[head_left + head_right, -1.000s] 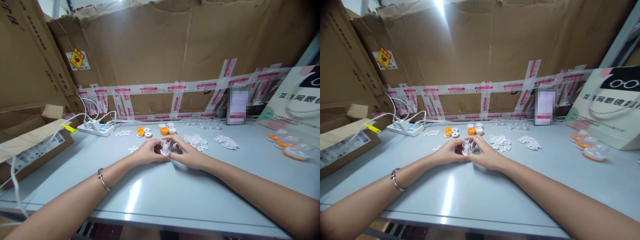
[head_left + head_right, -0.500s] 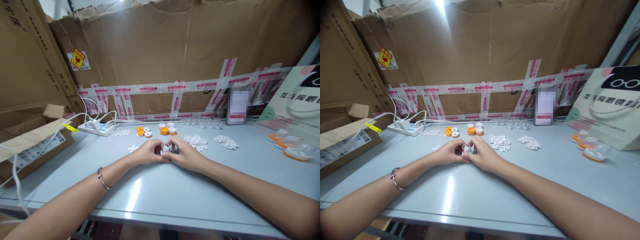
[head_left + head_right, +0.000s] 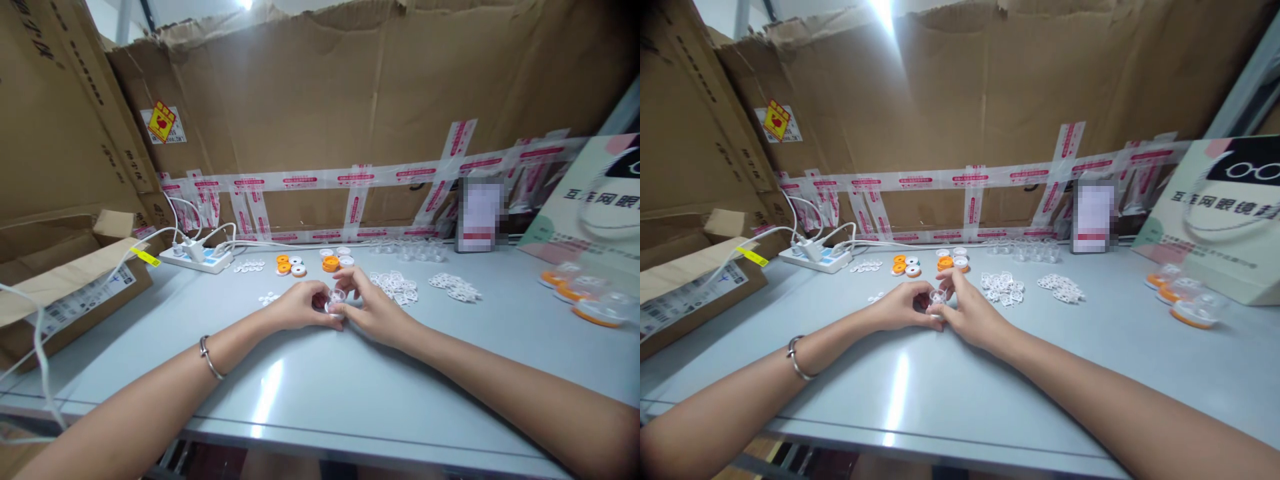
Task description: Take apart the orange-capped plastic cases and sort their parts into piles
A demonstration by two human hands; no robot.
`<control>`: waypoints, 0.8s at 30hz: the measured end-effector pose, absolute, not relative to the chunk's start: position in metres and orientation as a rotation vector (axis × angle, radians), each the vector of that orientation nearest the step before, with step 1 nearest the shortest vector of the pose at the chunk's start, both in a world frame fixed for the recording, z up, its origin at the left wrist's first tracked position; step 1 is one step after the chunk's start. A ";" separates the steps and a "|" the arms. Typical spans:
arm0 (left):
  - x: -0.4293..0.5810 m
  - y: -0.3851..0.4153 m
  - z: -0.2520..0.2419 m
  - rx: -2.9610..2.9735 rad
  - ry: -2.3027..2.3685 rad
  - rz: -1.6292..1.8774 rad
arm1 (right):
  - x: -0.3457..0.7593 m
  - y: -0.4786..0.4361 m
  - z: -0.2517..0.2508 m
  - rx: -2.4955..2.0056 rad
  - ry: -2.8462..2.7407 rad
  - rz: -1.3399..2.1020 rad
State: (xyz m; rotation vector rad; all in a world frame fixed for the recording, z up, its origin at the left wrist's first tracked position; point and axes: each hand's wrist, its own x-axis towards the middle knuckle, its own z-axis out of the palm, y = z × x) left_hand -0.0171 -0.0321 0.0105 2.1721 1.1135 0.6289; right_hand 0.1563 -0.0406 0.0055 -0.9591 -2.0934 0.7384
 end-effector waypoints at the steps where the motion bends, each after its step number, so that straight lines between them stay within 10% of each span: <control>1: -0.017 -0.032 0.011 2.170 1.093 0.631 | 0.158 -0.041 0.007 -0.892 -2.130 0.799; 24: -0.019 -0.032 0.013 2.198 1.080 0.596 | 0.160 -0.043 0.010 -0.857 -2.190 0.695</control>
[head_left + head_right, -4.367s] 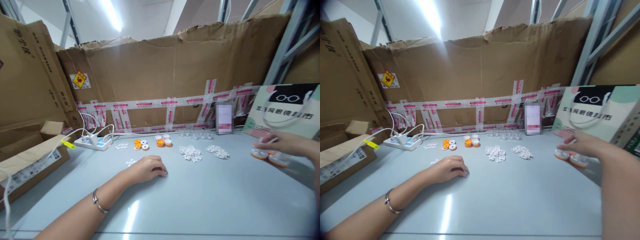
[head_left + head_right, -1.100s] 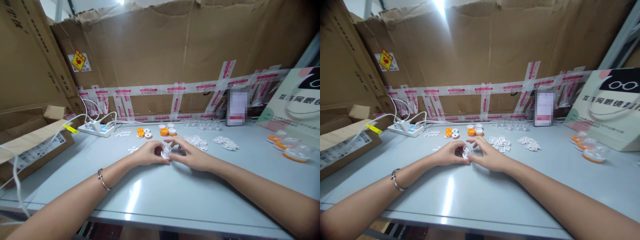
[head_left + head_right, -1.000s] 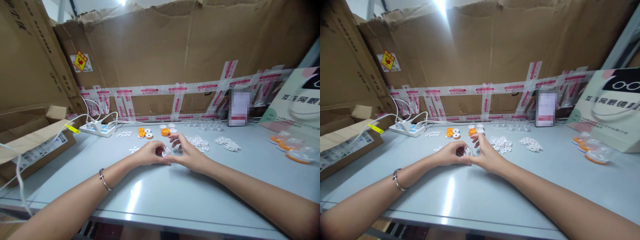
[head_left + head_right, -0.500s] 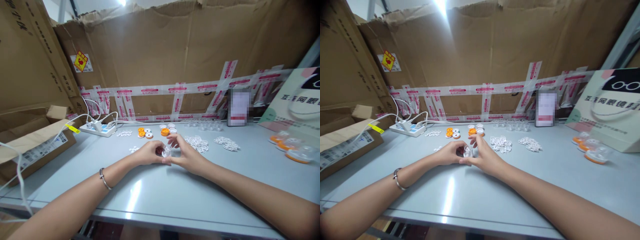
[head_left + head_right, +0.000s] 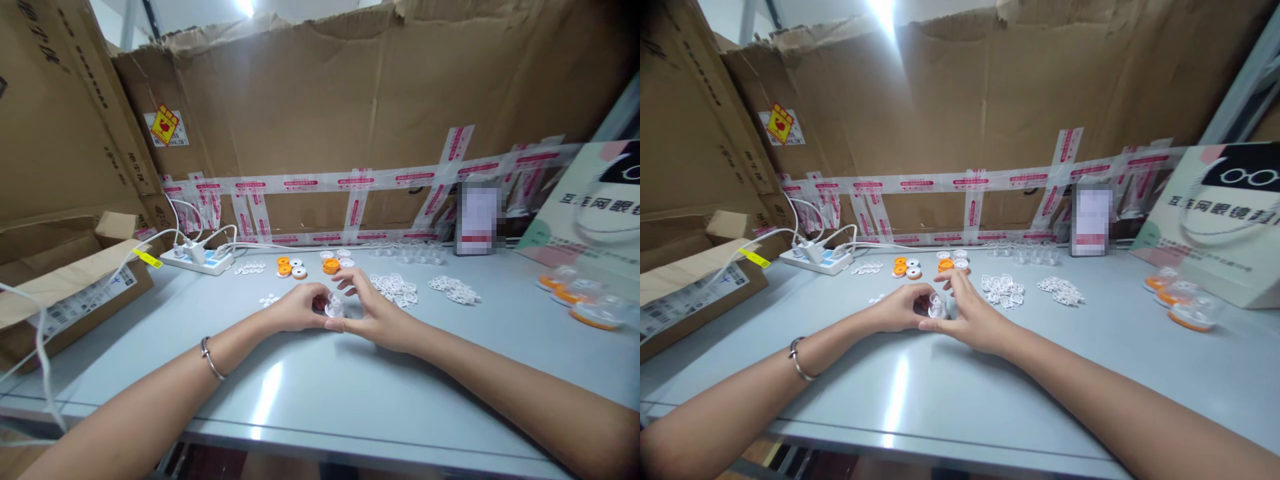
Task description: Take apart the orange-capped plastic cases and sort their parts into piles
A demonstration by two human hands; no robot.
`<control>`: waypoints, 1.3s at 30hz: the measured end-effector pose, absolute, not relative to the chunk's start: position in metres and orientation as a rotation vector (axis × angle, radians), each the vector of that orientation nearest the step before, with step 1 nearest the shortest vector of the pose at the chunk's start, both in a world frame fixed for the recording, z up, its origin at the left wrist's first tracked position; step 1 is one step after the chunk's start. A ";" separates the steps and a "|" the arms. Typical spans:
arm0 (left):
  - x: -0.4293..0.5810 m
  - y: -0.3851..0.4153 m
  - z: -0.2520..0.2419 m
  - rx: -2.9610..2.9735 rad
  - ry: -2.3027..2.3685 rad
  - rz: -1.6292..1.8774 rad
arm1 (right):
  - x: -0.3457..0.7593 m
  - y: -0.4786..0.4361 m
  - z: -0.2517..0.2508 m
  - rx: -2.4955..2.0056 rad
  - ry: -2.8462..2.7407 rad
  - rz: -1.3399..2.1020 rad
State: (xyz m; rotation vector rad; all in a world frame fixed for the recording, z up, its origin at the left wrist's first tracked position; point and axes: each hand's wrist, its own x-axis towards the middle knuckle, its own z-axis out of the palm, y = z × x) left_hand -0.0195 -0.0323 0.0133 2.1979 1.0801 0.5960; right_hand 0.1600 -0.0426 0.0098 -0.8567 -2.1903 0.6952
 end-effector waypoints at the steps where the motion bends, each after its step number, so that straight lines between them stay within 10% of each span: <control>1: -0.019 -0.033 0.014 2.197 1.098 0.595 | 0.159 -0.042 0.009 -0.934 -2.143 0.666; 39: -0.020 -0.033 0.012 2.171 1.007 0.618 | 0.157 -0.048 0.015 -0.763 -2.242 0.759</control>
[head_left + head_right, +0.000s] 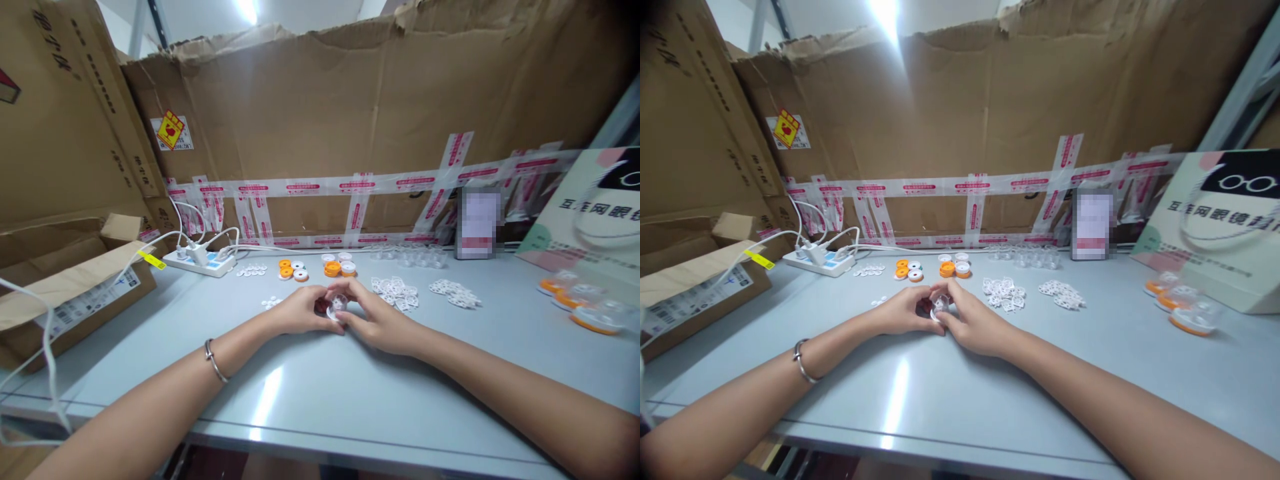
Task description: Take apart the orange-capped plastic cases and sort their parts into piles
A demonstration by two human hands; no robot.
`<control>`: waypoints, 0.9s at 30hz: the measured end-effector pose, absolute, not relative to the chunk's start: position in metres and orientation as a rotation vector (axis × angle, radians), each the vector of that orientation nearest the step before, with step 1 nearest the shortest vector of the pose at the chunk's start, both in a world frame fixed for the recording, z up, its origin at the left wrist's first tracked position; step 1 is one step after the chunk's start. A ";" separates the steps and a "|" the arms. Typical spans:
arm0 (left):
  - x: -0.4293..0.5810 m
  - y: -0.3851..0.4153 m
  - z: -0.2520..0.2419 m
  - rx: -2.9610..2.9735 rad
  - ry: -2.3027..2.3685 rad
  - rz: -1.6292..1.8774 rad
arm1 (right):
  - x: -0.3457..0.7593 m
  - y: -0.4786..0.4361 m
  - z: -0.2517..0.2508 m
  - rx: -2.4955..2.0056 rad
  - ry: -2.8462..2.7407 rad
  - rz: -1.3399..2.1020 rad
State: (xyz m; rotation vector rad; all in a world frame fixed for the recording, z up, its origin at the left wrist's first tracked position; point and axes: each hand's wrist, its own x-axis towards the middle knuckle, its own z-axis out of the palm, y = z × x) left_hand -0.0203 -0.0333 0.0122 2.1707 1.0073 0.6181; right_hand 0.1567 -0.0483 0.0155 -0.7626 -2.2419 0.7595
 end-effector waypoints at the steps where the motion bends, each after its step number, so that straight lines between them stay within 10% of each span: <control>1: -0.020 -0.033 0.013 2.181 1.025 0.617 | 0.158 -0.048 0.015 -0.767 -2.238 0.756; 27: -0.019 -0.033 0.012 2.112 1.140 0.609 | 0.152 -0.049 0.013 -0.972 -2.187 0.692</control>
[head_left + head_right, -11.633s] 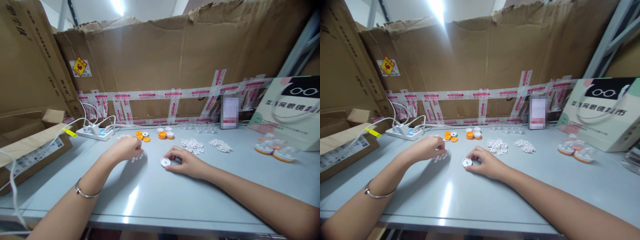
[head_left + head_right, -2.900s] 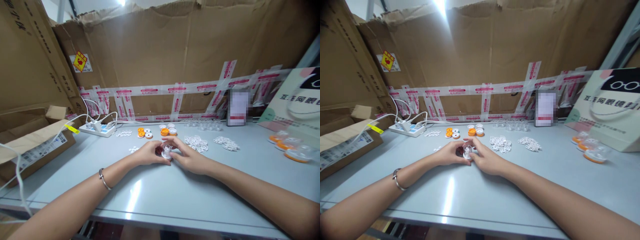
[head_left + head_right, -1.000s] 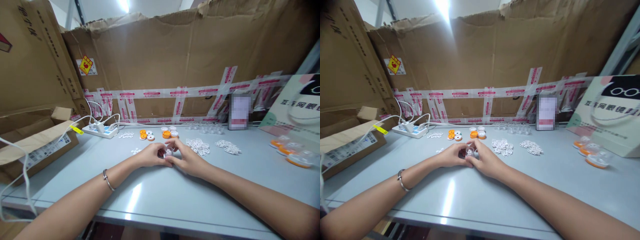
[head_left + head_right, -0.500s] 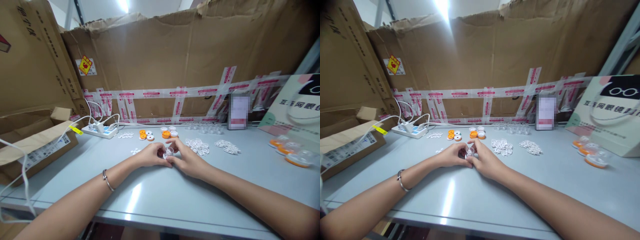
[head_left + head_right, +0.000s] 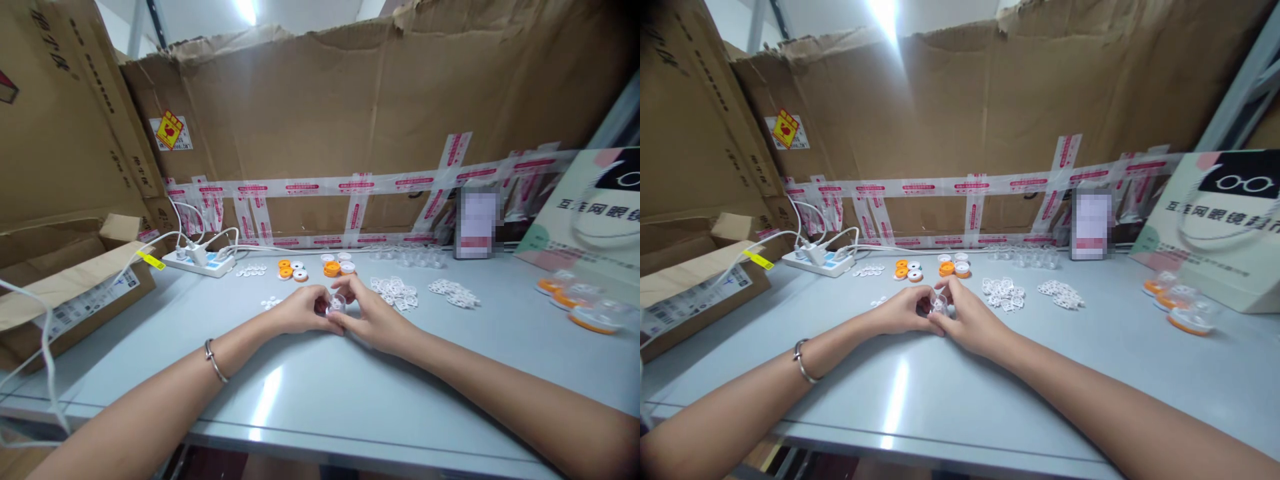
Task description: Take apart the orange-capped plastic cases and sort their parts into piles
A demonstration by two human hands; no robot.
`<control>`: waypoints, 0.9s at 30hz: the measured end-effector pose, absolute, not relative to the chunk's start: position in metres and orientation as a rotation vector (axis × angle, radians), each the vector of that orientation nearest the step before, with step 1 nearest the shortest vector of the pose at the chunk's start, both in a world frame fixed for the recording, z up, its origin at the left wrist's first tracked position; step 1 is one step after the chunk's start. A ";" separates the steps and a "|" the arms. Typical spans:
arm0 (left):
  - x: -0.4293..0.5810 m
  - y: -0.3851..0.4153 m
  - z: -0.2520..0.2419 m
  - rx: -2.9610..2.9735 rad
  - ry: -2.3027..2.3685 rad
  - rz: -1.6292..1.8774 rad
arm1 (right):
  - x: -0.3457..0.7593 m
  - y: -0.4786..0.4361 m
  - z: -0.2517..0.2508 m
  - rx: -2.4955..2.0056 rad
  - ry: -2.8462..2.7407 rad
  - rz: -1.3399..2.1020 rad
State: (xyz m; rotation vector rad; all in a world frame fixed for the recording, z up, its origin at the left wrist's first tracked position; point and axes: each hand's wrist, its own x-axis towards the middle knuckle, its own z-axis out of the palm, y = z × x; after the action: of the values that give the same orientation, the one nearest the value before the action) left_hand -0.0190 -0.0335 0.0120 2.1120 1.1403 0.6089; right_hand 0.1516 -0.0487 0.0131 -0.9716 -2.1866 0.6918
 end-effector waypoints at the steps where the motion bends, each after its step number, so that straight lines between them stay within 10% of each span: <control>1: -0.019 -0.034 0.012 2.109 1.127 0.606 | 0.152 -0.049 0.014 -0.904 -2.204 0.723; 27: -0.022 -0.038 0.015 2.051 1.165 0.597 | 0.256 0.058 0.023 -1.447 -1.705 0.097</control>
State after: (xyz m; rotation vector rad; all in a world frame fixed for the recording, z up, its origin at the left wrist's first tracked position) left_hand -0.0220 -0.0385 0.0148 2.0513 1.1649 0.5966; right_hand 0.2560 0.0580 0.0230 -1.4470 -1.7052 0.0970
